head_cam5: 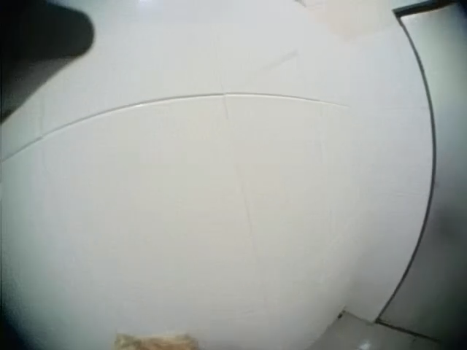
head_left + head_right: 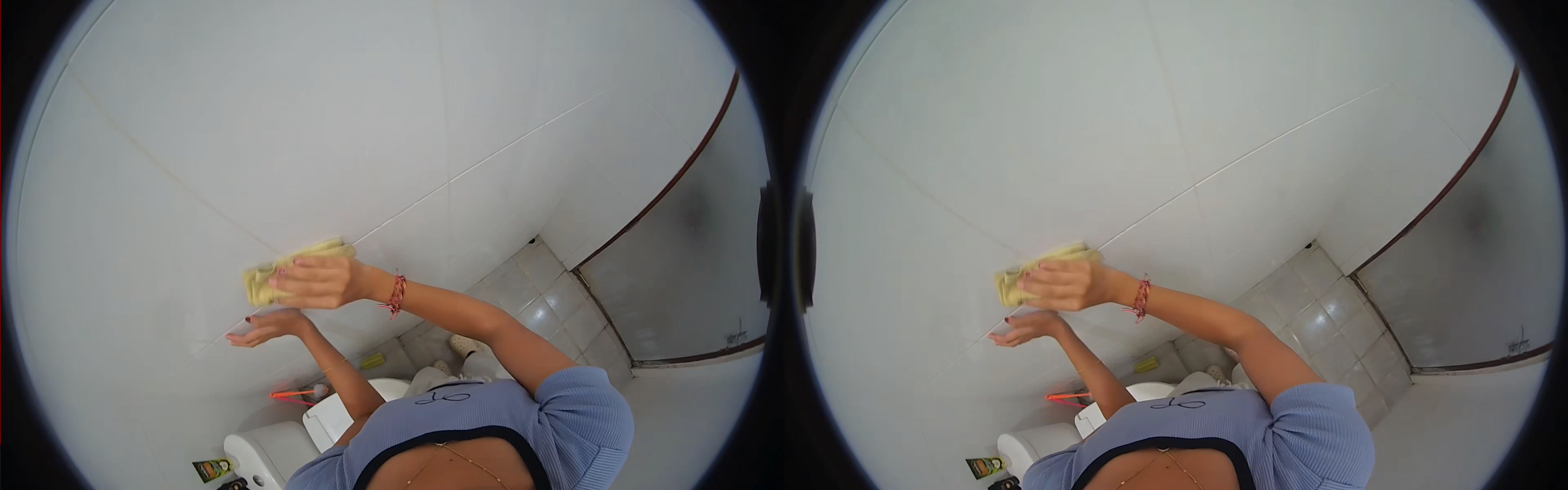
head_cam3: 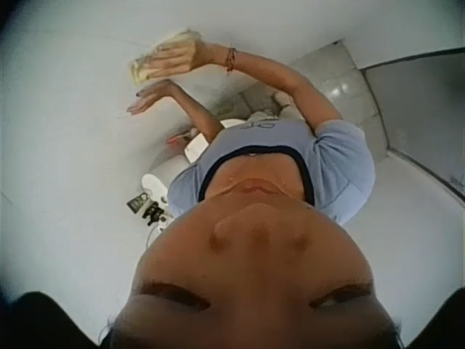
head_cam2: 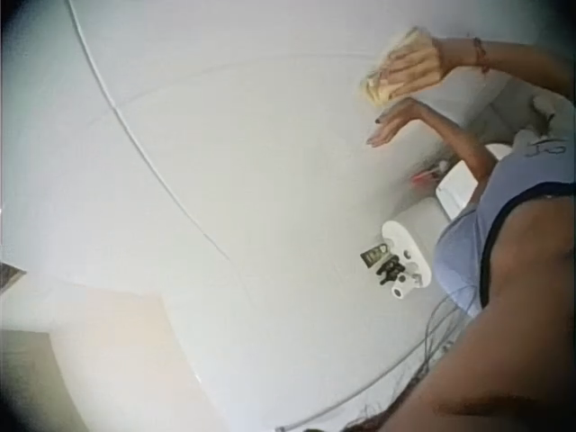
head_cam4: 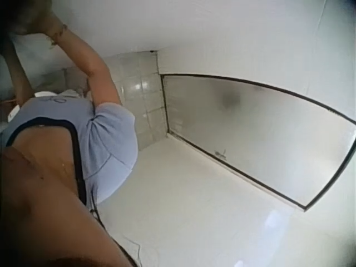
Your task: Cleaning the tiles of a bathroom wall using a cloth.
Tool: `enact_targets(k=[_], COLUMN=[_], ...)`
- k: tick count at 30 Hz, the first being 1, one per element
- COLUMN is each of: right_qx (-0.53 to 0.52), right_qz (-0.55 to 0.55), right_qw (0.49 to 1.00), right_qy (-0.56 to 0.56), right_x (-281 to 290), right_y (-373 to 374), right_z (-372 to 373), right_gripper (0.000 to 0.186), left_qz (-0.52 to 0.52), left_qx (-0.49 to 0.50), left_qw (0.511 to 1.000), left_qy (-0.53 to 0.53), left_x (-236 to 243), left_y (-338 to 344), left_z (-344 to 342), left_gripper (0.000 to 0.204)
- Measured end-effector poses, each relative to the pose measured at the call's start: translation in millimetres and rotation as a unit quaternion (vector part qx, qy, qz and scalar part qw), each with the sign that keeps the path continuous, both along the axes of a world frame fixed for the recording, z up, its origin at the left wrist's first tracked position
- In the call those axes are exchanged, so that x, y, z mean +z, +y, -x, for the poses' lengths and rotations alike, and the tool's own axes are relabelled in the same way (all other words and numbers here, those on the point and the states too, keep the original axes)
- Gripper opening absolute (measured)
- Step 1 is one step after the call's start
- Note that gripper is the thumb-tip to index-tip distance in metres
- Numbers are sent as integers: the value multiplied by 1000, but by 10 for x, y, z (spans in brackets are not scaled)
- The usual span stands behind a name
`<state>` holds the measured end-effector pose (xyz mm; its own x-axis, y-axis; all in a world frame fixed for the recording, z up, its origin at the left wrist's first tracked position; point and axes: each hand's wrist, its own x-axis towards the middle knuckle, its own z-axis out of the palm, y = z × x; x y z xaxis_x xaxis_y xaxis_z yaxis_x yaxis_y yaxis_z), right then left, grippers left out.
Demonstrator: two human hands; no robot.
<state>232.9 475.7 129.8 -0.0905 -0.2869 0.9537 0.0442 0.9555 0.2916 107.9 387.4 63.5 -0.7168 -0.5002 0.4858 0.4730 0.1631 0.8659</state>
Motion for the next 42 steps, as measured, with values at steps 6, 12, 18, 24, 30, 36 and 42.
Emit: enact_targets(k=[6, 12, 18, 24, 30, 36, 42], right_qx=[-115, -293, 13, -25, 28, -97, -241], right_qz=[-62, 156, 496, 397, 87, 106, 316], right_qw=[991, 923, 706, 864, 995, 989, 889], right_qy=[-12, 195, 505, 310, -28, -44, 227], right_x=[196, 108, -4, -73, -689, -779, -1026], right_y=[678, 1839, 2287, 689, 59, 522, 1215], right_z=[-746, -1968, -2487, -790, -234, -894, -1436], right_gripper=[18, 40, 49, 36, 20, 25, 38], left_qz=[69, 11, -63, -10, -7, -23, -25], left_qx=[51, 26, -11, 19, 10, -5, -17], left_qw=[996, 999, 996, 997, 999, 999, 999], left_qy=[30, 45, 57, 74, 43, 36, 26], left_x=[23, 6, 175, 121, 150, 148, 146], left_y=[-122, -77, -48, -21, 36, -70, -50], left_z=[113, 108, -167, -66, -55, -31, -68], left_gripper=[53, 54, 52, 52, 55, 56, 55])
